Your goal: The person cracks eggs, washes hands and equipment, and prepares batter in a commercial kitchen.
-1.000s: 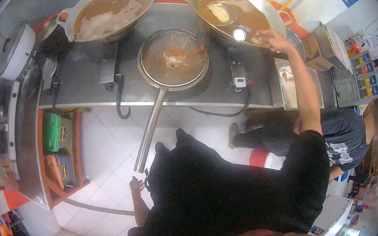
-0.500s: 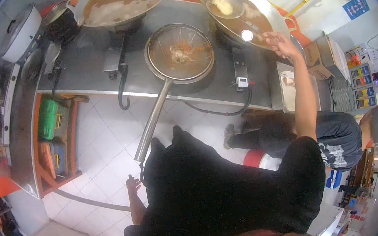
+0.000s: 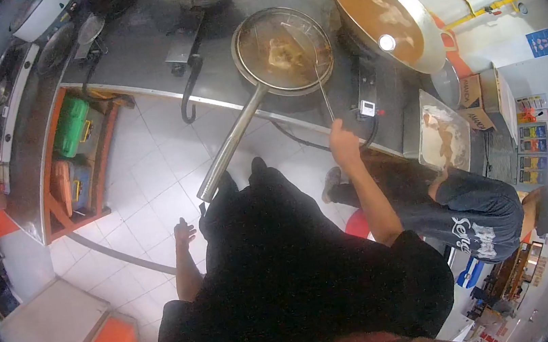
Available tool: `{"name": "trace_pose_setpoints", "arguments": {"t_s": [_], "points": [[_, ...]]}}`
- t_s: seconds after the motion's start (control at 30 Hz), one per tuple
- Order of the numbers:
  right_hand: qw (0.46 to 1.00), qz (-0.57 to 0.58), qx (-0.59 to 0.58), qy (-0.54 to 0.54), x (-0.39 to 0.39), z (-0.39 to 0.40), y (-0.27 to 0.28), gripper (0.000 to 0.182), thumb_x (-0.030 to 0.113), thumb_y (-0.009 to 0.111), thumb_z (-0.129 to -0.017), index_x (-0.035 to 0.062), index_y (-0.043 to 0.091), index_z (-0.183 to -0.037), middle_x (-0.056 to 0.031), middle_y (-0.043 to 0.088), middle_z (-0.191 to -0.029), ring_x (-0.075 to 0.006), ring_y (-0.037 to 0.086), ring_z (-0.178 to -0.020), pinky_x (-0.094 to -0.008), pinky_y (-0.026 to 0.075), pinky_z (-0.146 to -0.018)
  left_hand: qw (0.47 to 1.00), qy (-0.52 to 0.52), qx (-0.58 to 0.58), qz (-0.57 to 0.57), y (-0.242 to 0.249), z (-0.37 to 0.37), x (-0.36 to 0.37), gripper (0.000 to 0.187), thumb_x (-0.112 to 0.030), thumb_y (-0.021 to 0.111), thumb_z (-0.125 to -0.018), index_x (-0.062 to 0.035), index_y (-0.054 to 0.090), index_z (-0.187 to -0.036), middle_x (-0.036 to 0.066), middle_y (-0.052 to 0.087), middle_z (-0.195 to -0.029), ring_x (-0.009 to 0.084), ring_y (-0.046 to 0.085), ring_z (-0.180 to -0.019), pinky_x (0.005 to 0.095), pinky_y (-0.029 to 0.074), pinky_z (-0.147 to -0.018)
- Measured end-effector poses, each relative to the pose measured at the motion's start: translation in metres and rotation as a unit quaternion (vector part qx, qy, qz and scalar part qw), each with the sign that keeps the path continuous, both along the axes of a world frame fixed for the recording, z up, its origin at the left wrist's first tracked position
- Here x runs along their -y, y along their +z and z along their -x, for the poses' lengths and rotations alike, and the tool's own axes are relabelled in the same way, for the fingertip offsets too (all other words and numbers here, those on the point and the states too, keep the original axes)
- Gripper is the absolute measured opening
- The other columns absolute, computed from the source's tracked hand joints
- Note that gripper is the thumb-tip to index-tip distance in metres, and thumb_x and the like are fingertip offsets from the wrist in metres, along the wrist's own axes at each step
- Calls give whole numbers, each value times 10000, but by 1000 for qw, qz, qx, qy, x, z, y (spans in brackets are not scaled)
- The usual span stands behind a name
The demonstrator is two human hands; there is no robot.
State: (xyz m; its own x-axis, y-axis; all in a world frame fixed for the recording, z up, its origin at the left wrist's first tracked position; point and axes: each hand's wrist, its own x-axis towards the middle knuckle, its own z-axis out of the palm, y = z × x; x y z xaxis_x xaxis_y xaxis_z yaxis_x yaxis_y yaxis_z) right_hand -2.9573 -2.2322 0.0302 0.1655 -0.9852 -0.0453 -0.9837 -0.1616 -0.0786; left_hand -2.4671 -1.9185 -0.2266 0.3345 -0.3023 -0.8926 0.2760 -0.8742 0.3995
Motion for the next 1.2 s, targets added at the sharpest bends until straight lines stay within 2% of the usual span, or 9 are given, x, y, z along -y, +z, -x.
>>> {"name": "trace_pose_setpoints", "arguments": {"t_s": [0.27,0.37,0.47,0.57,0.6,0.7,0.83,1.0,1.2], "points": [[999,-16,22,-47,-3,-12,20,110,69,422,-910,-27,415,-962,-266,620,-712,-462,637,-713,-532,504,-650,1000,-9,2,-6,-15,-19,5,627,-595,437,-924,-21,492,-1167,152,638,-1037,287,640,-801,455,494,-708],[983,-65,140,-104,3,-14,3,126,85,435,-909,-23,435,-973,-276,617,-758,-473,623,-804,-527,482,-733,1000,-17,-1,7,-11,-15,15,616,-585,451,-926,-25,486,-1179,153,639,-1041,283,640,-800,450,494,-695],[957,-38,289,-12,12,0,-13,125,99,463,-900,-4,469,-970,-278,621,-816,-463,613,-829,-516,467,-747,999,-39,-8,6,-4,-7,28,641,-601,421,-930,-30,474,-1216,153,634,-1070,274,627,-838,446,496,-722],[939,-32,338,-46,13,-9,-9,93,91,470,-897,12,490,-942,-263,622,-820,-449,612,-821,-506,465,-725,993,-86,22,73,16,8,25,652,-606,392,-936,-26,469,-1224,159,627,-1101,275,617,-851,452,499,-745],[938,-25,341,-50,14,-11,-6,96,98,474,-901,9,487,-937,-262,619,-805,-451,612,-811,-504,466,-717,998,-43,-13,46,-32,-4,21,650,-594,392,-938,-14,478,-1219,166,615,-1131,273,614,-858,453,499,-754],[952,2,300,-56,15,-16,0,125,127,490,-918,6,461,-913,-248,607,-737,-445,618,-754,-488,472,-680,997,-74,-18,9,-29,-1,32,644,-580,396,-937,-7,494,-1213,154,610,-1106,263,607,-861,454,491,-748],[906,-79,412,-59,16,-14,15,154,162,514,-938,40,435,-888,-138,598,-662,-286,614,-609,-425,471,-530,981,-193,24,6,-8,5,33,640,-576,398,-937,-7,497,-1215,136,610,-1060,252,605,-853,454,486,-730],[828,-170,509,-162,22,-3,123,155,188,515,-950,105,419,-860,-3,572,-704,-66,513,-544,-247,391,-360,992,-127,-2,-20,0,3,44,632,-578,413,-932,-21,485,-1223,135,617,-1050,252,619,-851,449,492,-717],[849,-72,486,-193,96,112,199,350,303,636,-882,99,523,-1143,-11,587,-724,-60,496,-498,-216,396,-373,991,-100,-29,82,-14,-6,41,492,-483,572,-892,-90,471,-1168,123,652,-989,251,654,-791,415,534,-642]]}}
